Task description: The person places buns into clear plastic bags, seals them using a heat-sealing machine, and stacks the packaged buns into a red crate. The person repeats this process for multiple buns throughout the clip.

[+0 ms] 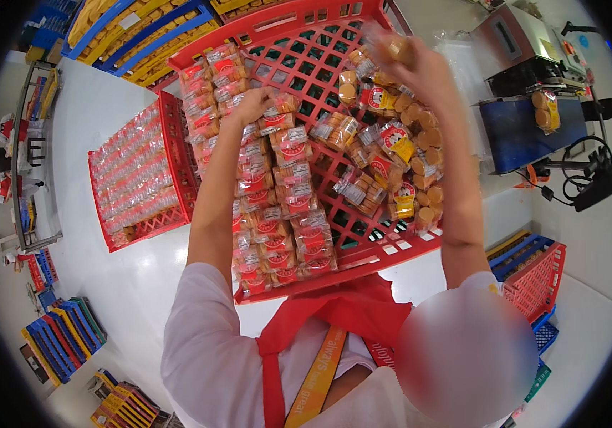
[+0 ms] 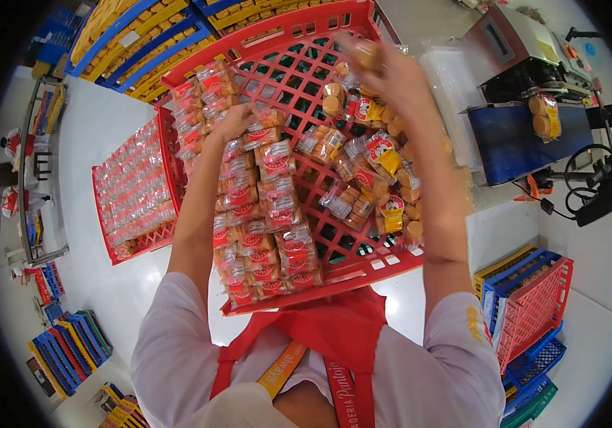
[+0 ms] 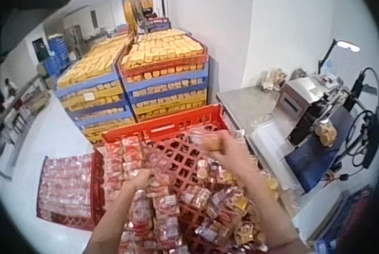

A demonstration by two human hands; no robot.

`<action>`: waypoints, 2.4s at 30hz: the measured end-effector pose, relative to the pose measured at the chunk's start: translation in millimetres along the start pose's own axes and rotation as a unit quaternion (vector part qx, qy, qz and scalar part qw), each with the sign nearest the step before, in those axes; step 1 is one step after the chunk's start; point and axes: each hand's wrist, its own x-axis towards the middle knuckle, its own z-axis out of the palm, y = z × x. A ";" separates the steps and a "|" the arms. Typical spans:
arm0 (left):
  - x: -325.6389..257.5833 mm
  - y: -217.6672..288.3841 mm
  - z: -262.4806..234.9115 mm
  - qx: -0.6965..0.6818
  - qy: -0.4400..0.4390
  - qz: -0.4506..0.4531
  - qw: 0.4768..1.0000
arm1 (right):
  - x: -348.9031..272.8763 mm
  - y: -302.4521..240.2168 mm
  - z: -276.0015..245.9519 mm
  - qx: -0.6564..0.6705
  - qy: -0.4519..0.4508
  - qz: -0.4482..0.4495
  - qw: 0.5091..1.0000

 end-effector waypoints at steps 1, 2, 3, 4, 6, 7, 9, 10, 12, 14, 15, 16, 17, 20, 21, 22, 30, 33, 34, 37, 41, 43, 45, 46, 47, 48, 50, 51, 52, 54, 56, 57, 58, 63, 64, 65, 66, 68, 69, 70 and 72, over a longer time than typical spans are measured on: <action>1.4 2.2 0.3 -0.018 -0.009 -0.005 1.000 | 17.1 -1.7 35.6 0.106 0.036 -0.081 0.990; 2.7 4.9 -0.1 -0.035 -0.016 -0.011 0.999 | 34.7 3.8 84.4 0.210 0.072 -0.161 0.961; 2.3 8.0 -1.2 -0.026 -0.013 0.001 1.000 | 45.5 2.1 131.1 0.236 0.035 -0.128 0.963; 3.8 15.3 -5.5 -0.013 -0.012 0.016 1.000 | 53.2 9.9 187.5 0.238 0.056 -0.133 0.960; 3.8 51.9 -26.1 -0.086 -0.025 0.024 0.996 | 49.3 10.6 265.1 0.394 0.033 -0.108 0.912; 5.5 55.7 -37.0 -0.129 0.031 0.004 0.991 | 33.7 -3.3 281.2 0.373 -0.042 -0.071 0.924; 23.4 64.8 -50.8 -0.201 0.122 -0.015 0.972 | 24.0 6.7 330.5 0.409 -0.117 -0.030 0.904; 30.1 57.1 -51.8 -0.150 0.121 -0.010 0.981 | 21.4 4.9 332.4 0.429 -0.144 -0.020 0.891; 58.9 41.4 -52.0 -0.053 0.112 0.011 0.992 | 13.4 3.5 324.2 0.443 -0.149 0.002 0.884; 87.9 -2.8 -34.2 -0.006 0.016 -0.060 0.998 | -5.3 2.1 310.7 0.432 -0.112 0.015 0.895; 95.9 -23.7 -21.3 0.020 -0.033 -0.089 0.995 | -16.5 8.8 310.7 0.429 -0.077 0.030 0.899; 98.1 -39.2 -8.1 -0.038 -0.090 -0.147 0.984 | -27.7 13.0 309.7 0.445 -0.072 0.106 0.886; 100.4 -33.5 -5.4 -0.051 -0.120 -0.173 0.976 | -38.0 12.6 305.4 0.461 -0.063 0.186 0.865; 90.4 -13.9 -3.7 -0.012 -0.179 -0.255 0.950 | -66.1 -30.8 306.9 0.623 -0.139 0.255 0.726; 84.5 11.1 -10.0 0.005 -0.217 -0.255 0.942 | -65.9 -40.9 322.9 0.533 -0.105 0.197 0.816; 76.3 39.7 -21.0 0.020 -0.254 -0.255 0.933 | -61.7 -46.1 322.6 0.543 -0.110 0.197 0.809; 38.7 -6.6 28.2 0.266 0.078 -0.122 0.953 | -22.6 -3.3 205.0 -0.029 0.099 0.078 0.992; 41.0 4.0 25.4 0.242 0.054 -0.118 0.961 | -8.7 36.7 208.8 -0.039 -0.040 0.144 0.988; 35.4 34.9 29.8 0.276 0.163 0.064 0.945 | 0.9 55.5 209.6 0.006 -0.072 0.121 0.990; 21.8 116.7 32.9 0.224 0.187 0.216 0.932 | -0.3 17.0 170.0 -0.032 -0.125 0.021 0.991; 28.2 151.0 29.5 0.087 0.106 0.210 0.968 | 9.6 2.0 113.2 0.096 -0.096 -0.028 0.990; 43.5 129.4 25.4 0.036 0.062 0.151 0.986 | 12.0 16.1 73.6 0.029 -0.034 0.010 0.999; 54.2 97.6 28.5 -0.048 0.074 0.176 0.980 | 4.0 51.9 48.8 -0.196 -0.010 0.069 0.978; 62.3 80.5 28.5 -0.114 0.055 0.130 0.983 | -3.8 79.6 53.1 -0.294 -0.041 0.109 0.949; 71.8 71.0 24.2 -0.176 0.033 0.087 0.980 | -8.7 119.3 73.3 -0.310 -0.062 0.141 0.938; 77.8 66.3 18.8 -0.254 0.046 0.076 0.963 | -8.5 149.6 89.5 -0.324 -0.084 0.169 0.927; 88.0 46.8 -4.4 -0.214 0.048 0.079 0.972 | -2.5 151.6 74.0 -0.305 -0.135 0.154 0.930; 89.6 36.8 -13.8 -0.194 0.047 0.081 0.977 | 0.8 147.0 65.6 -0.295 -0.161 0.147 0.930; 85.0 39.7 -24.6 -0.264 0.024 0.041 0.963 | 2.5 127.1 50.3 -0.271 -0.147 0.141 0.941; 86.2 19.3 -29.4 -0.246 0.058 0.061 0.966 | 3.4 73.6 26.4 -0.225 -0.117 0.128 0.959; 88.0 -16.8 -31.5 -0.082 0.092 0.077 0.989 | 8.7 45.8 52.4 -0.167 -0.025 0.042 0.985; 85.7 -24.5 -26.0 -0.055 0.101 0.050 0.992 | 14.5 29.6 73.8 -0.167 -0.022 0.011 0.986; 83.3 -28.0 -23.6 -0.024 0.107 0.026 0.994 | 21.0 18.8 98.5 -0.165 -0.017 -0.017 0.986; 66.7 -9.8 -32.0 0.101 0.110 -0.005 0.989 | 23.7 78.2 274.5 -0.236 -0.075 -0.073 0.966; 61.7 -15.2 -34.7 0.104 0.107 0.011 0.989 | 25.4 64.8 272.8 -0.208 -0.142 -0.043 0.967; 57.4 -22.4 -35.9 0.075 0.103 -0.010 0.992 | 23.7 44.8 256.0 -0.184 -0.213 -0.014 0.959; 58.2 -25.2 -37.6 0.046 0.098 -0.024 0.994 | 22.3 34.4 246.3 -0.163 -0.279 0.021 0.946; 63.2 -1.0 -46.8 0.074 0.041 -0.085 0.993 | 48.8 56.5 251.2 -0.143 -0.336 0.009 0.931; 62.5 -2.0 -43.2 0.049 0.064 -0.068 0.994 | 64.2 65.6 253.1 -0.132 -0.360 0.001 0.924; 61.2 -7.5 -38.8 0.023 0.091 -0.053 0.994 | 68.9 62.1 258.0 -0.151 -0.374 0.029 0.915; 59.5 -18.4 -34.4 -0.007 0.112 -0.028 0.993 | 65.4 68.6 255.8 -0.085 -0.336 -0.002 0.938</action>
